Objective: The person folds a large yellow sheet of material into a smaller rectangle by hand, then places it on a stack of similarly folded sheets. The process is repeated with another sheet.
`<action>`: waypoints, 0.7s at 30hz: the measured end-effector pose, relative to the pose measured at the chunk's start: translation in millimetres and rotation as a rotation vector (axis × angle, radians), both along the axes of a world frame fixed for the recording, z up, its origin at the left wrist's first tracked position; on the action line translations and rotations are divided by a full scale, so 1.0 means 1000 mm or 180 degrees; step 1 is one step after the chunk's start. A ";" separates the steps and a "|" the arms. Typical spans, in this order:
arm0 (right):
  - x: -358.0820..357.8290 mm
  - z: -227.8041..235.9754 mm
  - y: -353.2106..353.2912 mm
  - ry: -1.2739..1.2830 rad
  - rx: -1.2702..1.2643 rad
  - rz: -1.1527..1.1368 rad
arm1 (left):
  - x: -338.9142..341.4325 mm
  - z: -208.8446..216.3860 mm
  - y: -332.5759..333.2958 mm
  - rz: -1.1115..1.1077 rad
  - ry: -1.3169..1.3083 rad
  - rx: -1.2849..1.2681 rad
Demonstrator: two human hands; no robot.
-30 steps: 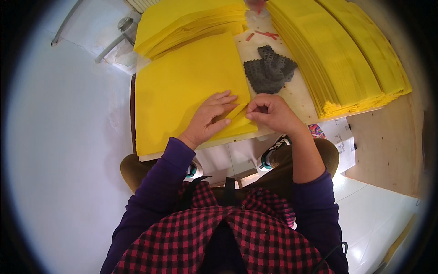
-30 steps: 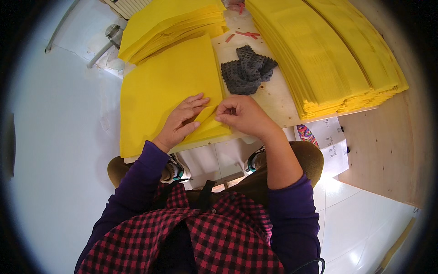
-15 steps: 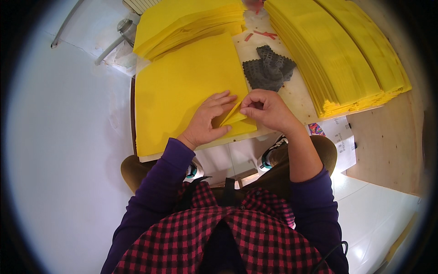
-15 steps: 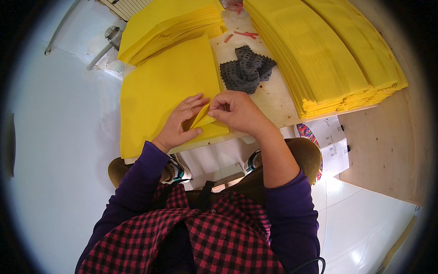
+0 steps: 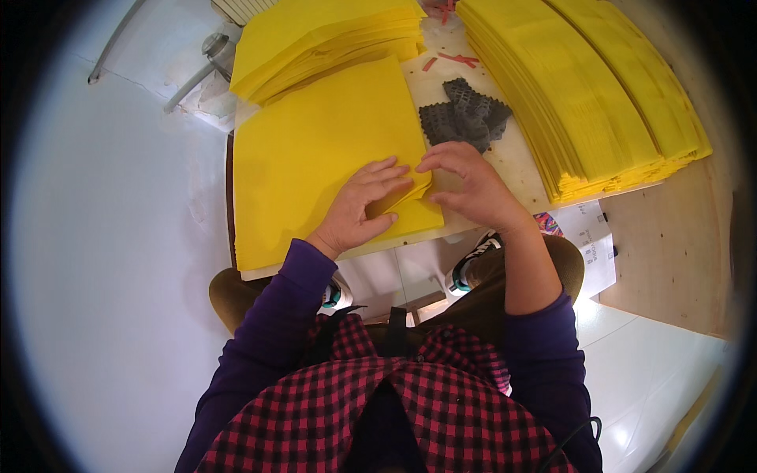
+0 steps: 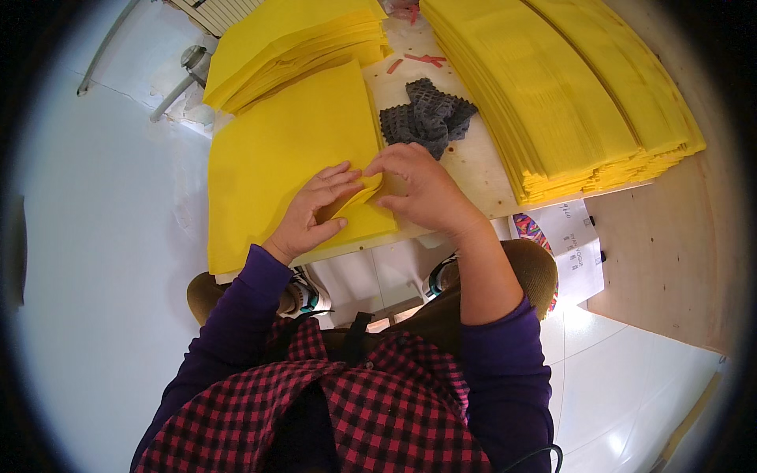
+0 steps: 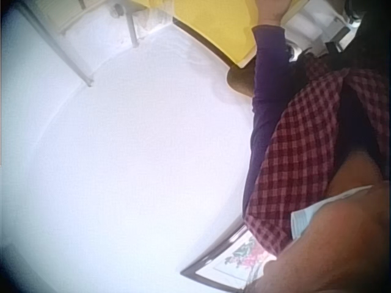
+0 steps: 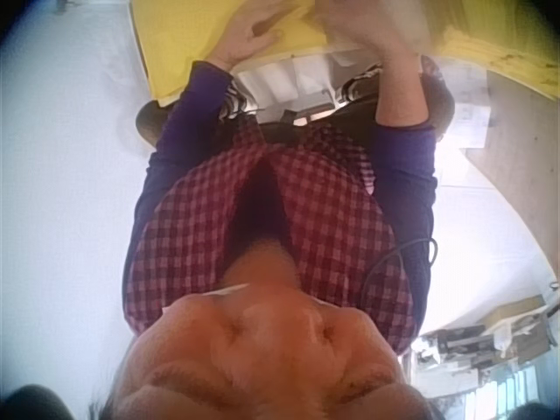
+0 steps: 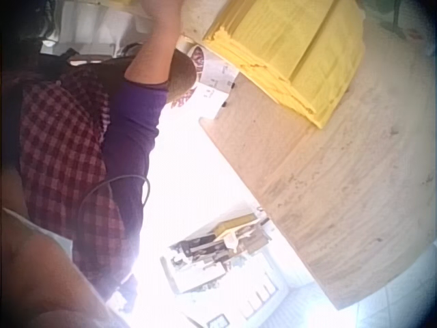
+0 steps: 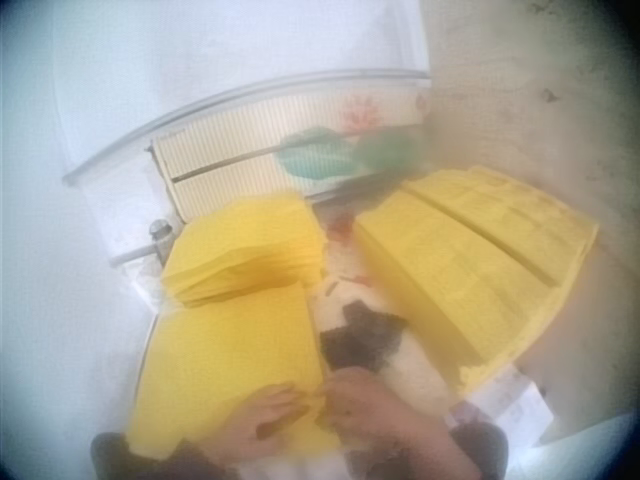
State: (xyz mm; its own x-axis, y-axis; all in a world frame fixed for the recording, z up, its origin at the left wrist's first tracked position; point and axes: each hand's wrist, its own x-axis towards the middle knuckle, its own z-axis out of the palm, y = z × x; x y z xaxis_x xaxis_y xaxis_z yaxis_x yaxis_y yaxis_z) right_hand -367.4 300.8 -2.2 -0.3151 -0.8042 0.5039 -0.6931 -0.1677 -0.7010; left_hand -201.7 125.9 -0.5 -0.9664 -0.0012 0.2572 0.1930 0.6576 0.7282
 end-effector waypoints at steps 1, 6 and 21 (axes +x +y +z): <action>0.001 -0.001 -0.001 -0.0017 -0.0047 0.0064 | 0.000 0.000 0.001 0.0032 -0.0015 0.0043; 0.008 -0.006 -0.008 -0.0102 -0.0158 0.0305 | 0.001 0.002 0.003 0.0170 -0.0076 0.0027; 0.010 -0.006 -0.013 -0.0346 0.0361 0.0211 | 0.007 0.014 0.010 0.0299 -0.0103 -0.0634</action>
